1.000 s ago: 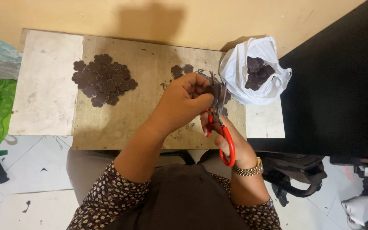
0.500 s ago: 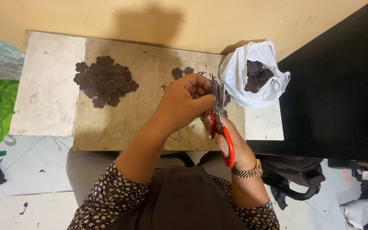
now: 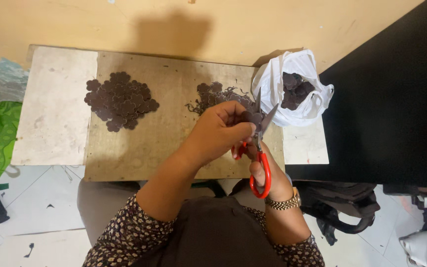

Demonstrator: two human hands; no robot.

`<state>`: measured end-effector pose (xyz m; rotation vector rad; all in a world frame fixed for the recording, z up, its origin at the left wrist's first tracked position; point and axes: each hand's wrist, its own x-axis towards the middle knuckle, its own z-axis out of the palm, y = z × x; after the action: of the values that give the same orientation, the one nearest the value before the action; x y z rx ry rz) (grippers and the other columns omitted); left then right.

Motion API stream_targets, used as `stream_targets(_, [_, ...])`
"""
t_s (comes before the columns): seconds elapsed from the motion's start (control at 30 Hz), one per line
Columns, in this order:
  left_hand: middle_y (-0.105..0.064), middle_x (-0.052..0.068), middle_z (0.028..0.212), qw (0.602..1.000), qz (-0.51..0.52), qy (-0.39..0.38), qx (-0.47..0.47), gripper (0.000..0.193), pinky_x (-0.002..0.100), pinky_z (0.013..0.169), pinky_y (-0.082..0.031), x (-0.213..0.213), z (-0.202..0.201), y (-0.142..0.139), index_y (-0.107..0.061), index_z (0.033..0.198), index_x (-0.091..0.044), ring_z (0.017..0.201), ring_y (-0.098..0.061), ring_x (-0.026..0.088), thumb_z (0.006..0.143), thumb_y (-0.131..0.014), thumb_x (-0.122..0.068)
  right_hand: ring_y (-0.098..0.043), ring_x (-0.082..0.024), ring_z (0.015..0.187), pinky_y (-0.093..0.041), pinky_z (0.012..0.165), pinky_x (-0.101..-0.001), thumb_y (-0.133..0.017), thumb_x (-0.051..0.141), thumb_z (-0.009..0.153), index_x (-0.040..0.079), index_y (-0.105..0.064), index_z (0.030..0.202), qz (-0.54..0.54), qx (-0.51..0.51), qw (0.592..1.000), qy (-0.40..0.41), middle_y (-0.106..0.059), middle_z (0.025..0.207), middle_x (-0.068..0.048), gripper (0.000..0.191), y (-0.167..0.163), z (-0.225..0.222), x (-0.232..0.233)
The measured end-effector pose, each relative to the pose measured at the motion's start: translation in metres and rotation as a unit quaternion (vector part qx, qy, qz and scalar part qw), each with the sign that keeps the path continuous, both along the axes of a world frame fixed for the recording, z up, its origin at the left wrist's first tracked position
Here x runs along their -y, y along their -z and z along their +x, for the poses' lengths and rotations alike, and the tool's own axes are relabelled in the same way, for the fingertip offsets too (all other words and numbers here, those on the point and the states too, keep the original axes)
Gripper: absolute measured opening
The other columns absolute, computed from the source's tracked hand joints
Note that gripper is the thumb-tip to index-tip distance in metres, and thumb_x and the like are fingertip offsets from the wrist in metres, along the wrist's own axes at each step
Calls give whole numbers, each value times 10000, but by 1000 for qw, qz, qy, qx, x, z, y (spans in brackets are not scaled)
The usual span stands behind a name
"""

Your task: The person uses red-handled scissors to cut dark brown material into small flower-like shapes. They hold each piece with the left hand and trim the edges with the right, placing finished pieces into a white bag on the table.

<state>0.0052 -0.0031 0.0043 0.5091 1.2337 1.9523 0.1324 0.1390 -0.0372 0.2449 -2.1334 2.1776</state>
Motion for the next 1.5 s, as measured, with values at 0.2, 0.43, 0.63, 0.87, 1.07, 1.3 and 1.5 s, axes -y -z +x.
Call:
stream_targets(0.2, [-644, 56, 724, 999, 34, -11, 12, 137, 277, 417, -501, 1, 0, 1, -585, 993, -21, 503, -594, 115, 930, -685, -90, -511, -205, 1036, -451, 963, -367, -551, 811, 915, 27, -438, 1365, 17, 16, 1000, -16, -519, 1158, -93, 912, -1, 1, -5])
stream_targets(0.43, [-681, 34, 837, 996, 56, -24, 59, 167, 239, 571, -535, -3, 0, 6, -622, 1069, -10, 688, -652, 84, 956, -714, -93, -497, -192, 1008, -434, 926, -353, -542, 841, 885, 19, -424, 1363, 17, 13, 1000, -11, -498, 1139, -81, 958, -8, -1, 0])
stream_targets(0.63, [-676, 53, 758, 996, 52, 17, 76, 163, 255, 466, -495, -2, 3, 4, -637, 1017, -8, 555, -615, 114, 945, -711, -135, -522, -191, 996, -456, 914, -349, -486, 813, 956, 25, -477, 1274, 37, -12, 999, 21, -543, 1114, -80, 849, -5, -3, 2])
stream_targets(0.87, [-666, 57, 720, 995, 42, 22, 83, 159, 276, 463, -514, 3, 0, 2, -642, 999, -1, 555, -633, 131, 934, -710, -130, -514, -187, 989, -448, 894, -332, -487, 784, 965, -7, -486, 1339, 26, 9, 999, -27, -536, 1104, -82, 876, -13, 0, -2])
stream_targets(1.07, [-673, 87, 703, 996, 62, 14, 70, 146, 309, 455, -532, 6, -1, 1, -630, 970, -4, 499, -639, 174, 930, -708, -120, -472, -154, 883, -433, 828, -308, -464, 782, 976, -13, -521, 1261, 37, -10, 999, -1, -505, 959, -48, 847, -15, -4, 2])
stream_targets(1.3, [-704, 33, 850, 997, 57, -38, 36, 147, 253, 646, -543, -2, 1, 11, -672, 1033, -2, 713, -644, 92, 944, -727, -104, -480, -142, 791, -418, 716, -279, -433, 728, 1033, -5, -542, 1030, 45, 15, 998, 38, -507, 880, -39, 741, -10, -6, 1])
stream_targets(1.5, [-709, 34, 859, 997, 37, -73, -13, 133, 240, 657, -530, -4, 1, 14, -664, 1017, 13, 727, -641, 78, 955, -735, -81, -468, -136, 787, -414, 706, -281, -416, 752, 999, -6, -545, 1157, 74, 5, 996, 47, -500, 876, -35, 785, -13, -7, 5])
